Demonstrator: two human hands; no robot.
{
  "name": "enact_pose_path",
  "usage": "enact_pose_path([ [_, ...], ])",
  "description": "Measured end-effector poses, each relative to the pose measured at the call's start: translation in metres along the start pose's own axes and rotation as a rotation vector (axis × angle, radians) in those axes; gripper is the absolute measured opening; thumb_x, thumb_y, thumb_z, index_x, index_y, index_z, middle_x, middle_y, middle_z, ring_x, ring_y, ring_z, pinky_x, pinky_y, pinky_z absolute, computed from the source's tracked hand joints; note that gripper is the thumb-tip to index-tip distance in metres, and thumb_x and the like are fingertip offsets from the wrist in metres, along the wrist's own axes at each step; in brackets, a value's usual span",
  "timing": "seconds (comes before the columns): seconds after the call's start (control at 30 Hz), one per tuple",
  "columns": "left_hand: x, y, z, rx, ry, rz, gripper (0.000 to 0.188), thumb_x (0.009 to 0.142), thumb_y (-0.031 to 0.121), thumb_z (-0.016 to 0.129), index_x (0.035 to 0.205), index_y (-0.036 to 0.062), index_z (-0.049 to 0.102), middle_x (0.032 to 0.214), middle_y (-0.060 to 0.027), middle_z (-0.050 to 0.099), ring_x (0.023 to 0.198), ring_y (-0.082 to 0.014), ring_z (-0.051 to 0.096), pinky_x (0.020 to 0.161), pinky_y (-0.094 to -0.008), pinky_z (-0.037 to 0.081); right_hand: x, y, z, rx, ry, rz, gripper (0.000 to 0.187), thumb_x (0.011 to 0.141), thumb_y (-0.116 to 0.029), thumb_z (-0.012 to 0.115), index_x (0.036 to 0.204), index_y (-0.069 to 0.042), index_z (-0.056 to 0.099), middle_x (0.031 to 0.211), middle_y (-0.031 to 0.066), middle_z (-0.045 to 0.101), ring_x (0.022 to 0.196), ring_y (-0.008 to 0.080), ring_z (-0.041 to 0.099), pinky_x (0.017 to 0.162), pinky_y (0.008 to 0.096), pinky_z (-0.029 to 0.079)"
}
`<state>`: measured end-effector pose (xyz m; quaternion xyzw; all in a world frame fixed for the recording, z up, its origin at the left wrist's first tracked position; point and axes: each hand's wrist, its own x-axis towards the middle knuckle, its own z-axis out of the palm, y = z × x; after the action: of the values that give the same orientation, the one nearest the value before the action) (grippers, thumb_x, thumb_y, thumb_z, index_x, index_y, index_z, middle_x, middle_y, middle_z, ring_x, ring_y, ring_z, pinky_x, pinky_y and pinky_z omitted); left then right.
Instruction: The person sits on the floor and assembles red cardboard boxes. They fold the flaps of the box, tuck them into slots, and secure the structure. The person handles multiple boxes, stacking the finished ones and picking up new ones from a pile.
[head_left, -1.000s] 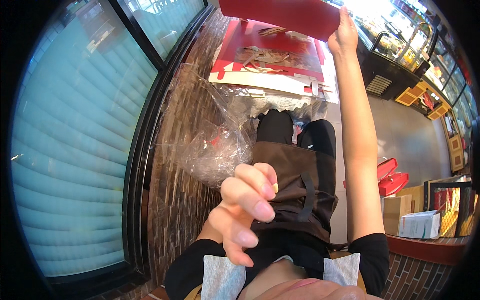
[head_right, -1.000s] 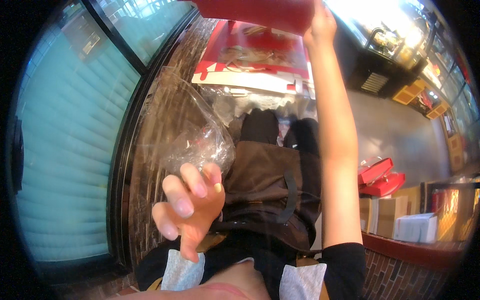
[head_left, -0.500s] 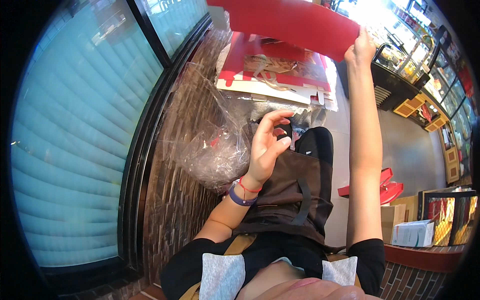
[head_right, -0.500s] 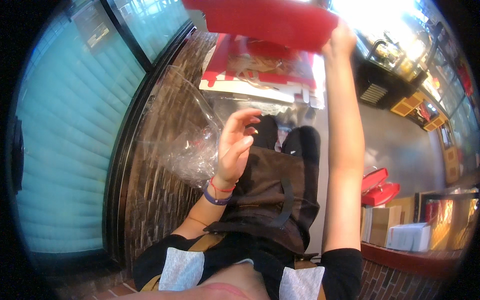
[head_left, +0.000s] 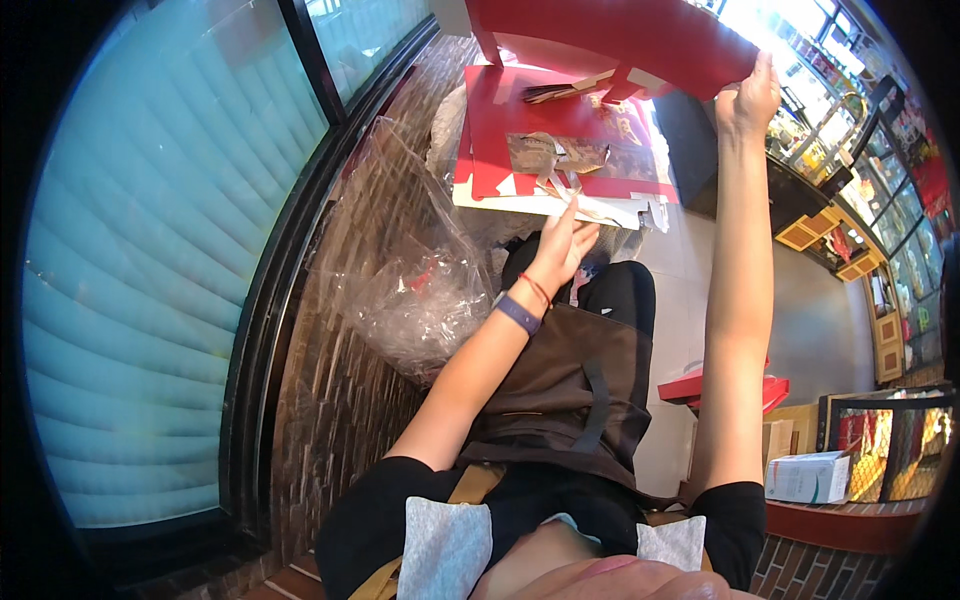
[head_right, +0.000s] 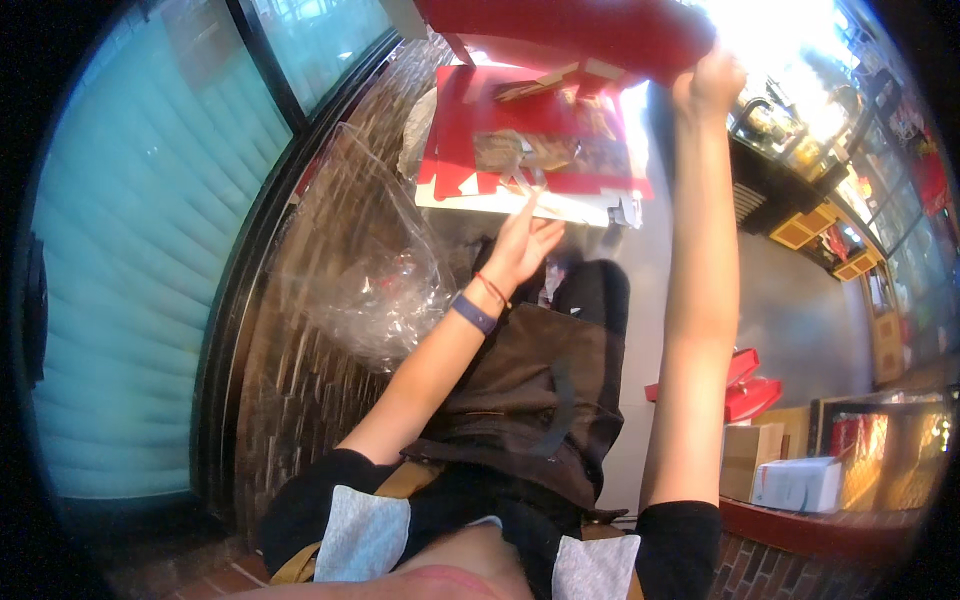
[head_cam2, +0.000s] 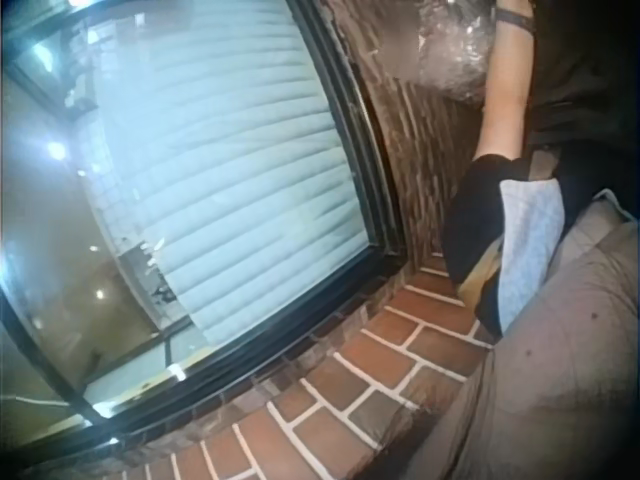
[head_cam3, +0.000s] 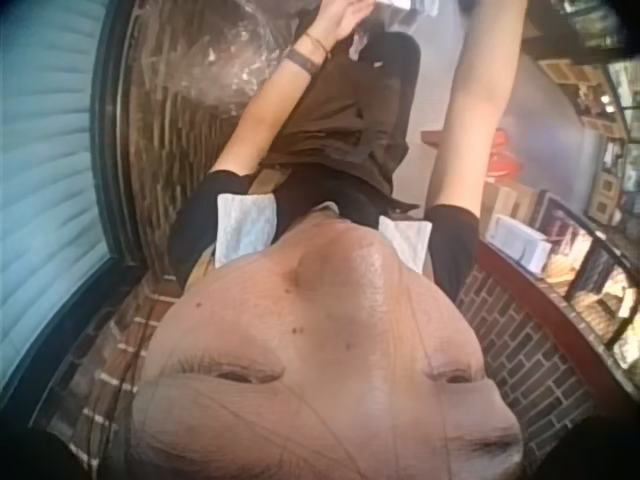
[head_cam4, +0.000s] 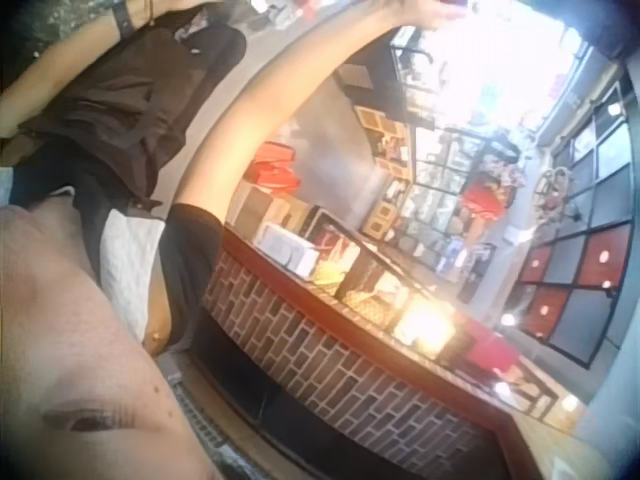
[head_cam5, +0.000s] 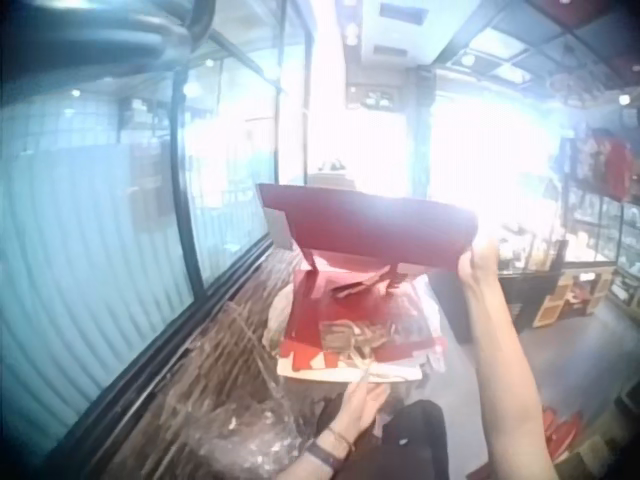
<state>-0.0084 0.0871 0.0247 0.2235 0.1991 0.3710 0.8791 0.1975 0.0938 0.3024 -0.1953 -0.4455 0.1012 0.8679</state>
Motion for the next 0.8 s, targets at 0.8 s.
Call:
enact_pose_path([
  [0.8,0.048,0.018,-0.053,-0.159,0.286,0.402,0.03,0.101,0.007,0.05,0.129,0.0035,0.042,0.112,-0.0152,0.06,0.084,-0.0321,0.068,0.068,-0.0463,0.062,-0.034,-0.109,-0.082,-0.072,0.331,-0.104,0.07,0.107,-0.049,0.015,0.132,0.005,0.05,0.141,0.0204,0.053,0.132,0.0361,0.049,0.114,0.0535,0.035],
])
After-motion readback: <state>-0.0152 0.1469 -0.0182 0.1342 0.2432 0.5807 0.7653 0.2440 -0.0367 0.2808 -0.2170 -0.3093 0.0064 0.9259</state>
